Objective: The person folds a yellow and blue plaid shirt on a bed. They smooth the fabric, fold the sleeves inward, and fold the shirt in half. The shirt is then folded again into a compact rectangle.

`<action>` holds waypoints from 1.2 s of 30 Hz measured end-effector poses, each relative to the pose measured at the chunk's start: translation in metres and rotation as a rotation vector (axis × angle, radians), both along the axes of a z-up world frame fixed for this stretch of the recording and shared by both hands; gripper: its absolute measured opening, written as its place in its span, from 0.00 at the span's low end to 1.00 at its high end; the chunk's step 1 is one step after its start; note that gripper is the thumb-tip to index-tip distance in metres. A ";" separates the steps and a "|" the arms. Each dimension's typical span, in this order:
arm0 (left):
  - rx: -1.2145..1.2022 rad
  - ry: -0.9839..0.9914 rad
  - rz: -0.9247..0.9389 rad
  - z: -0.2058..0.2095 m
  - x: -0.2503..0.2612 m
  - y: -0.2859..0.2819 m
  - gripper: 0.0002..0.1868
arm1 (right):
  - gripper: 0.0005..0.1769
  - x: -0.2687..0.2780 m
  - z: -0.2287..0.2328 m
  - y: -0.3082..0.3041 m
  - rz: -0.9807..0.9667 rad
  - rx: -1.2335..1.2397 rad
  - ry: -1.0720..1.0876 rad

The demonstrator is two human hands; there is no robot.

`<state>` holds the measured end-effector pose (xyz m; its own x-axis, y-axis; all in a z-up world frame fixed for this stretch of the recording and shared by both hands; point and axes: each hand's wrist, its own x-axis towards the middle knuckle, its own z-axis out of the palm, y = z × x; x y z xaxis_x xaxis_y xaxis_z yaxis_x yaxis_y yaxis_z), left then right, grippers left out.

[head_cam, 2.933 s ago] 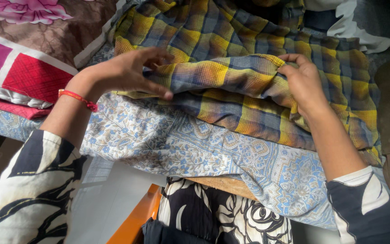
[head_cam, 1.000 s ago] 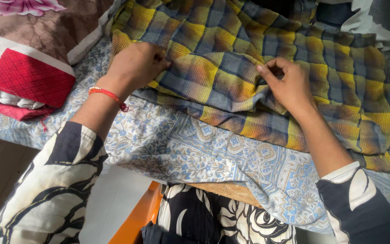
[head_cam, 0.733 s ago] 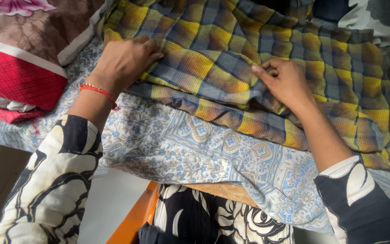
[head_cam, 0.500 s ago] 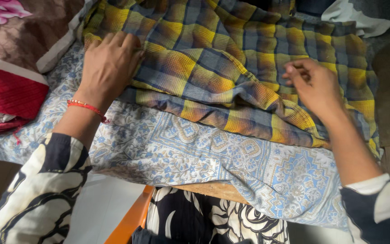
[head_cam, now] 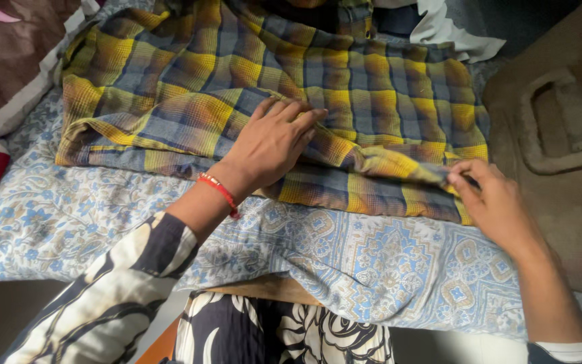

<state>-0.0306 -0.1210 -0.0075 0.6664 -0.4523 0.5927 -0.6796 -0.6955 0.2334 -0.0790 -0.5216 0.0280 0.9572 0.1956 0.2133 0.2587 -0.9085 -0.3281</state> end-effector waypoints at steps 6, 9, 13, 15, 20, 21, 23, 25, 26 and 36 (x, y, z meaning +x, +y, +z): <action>0.066 0.326 0.074 -0.005 0.053 -0.018 0.17 | 0.15 0.020 0.026 -0.018 -0.197 0.354 0.008; 0.039 0.496 0.088 -0.001 0.063 -0.014 0.19 | 0.18 0.039 0.032 -0.023 -0.243 0.074 0.169; 0.000 0.374 0.048 -0.010 0.069 0.002 0.16 | 0.22 0.066 0.020 -0.020 -0.172 -0.155 0.271; 0.108 0.267 0.065 -0.018 0.076 0.005 0.15 | 0.26 0.077 0.008 -0.013 -0.274 -0.288 0.270; 0.376 -0.030 0.149 -0.026 0.088 0.001 0.09 | 0.19 0.082 -0.010 0.002 -0.144 -0.250 -0.113; 0.303 -0.052 0.109 -0.022 0.086 -0.001 0.10 | 0.18 0.077 -0.011 0.004 -0.073 -0.193 -0.225; 0.154 -0.100 0.039 -0.006 0.080 -0.003 0.11 | 0.18 0.060 -0.007 0.006 0.045 -0.126 -0.155; -0.028 -0.083 -0.061 0.011 0.062 -0.005 0.09 | 0.25 0.028 -0.007 0.010 0.217 0.030 -0.018; -0.056 0.009 -0.138 0.020 0.048 -0.001 0.11 | 0.24 0.015 -0.010 0.015 0.182 0.021 0.038; 0.494 0.136 -0.170 0.019 -0.001 0.043 0.46 | 0.09 0.003 -0.025 -0.010 0.077 -0.085 -0.229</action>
<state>-0.0311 -0.0778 0.0113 0.6156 -0.7635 0.1951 -0.7784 -0.6277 -0.0001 -0.0762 -0.5314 0.0033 0.8674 0.2920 0.4028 0.3867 -0.9052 -0.1764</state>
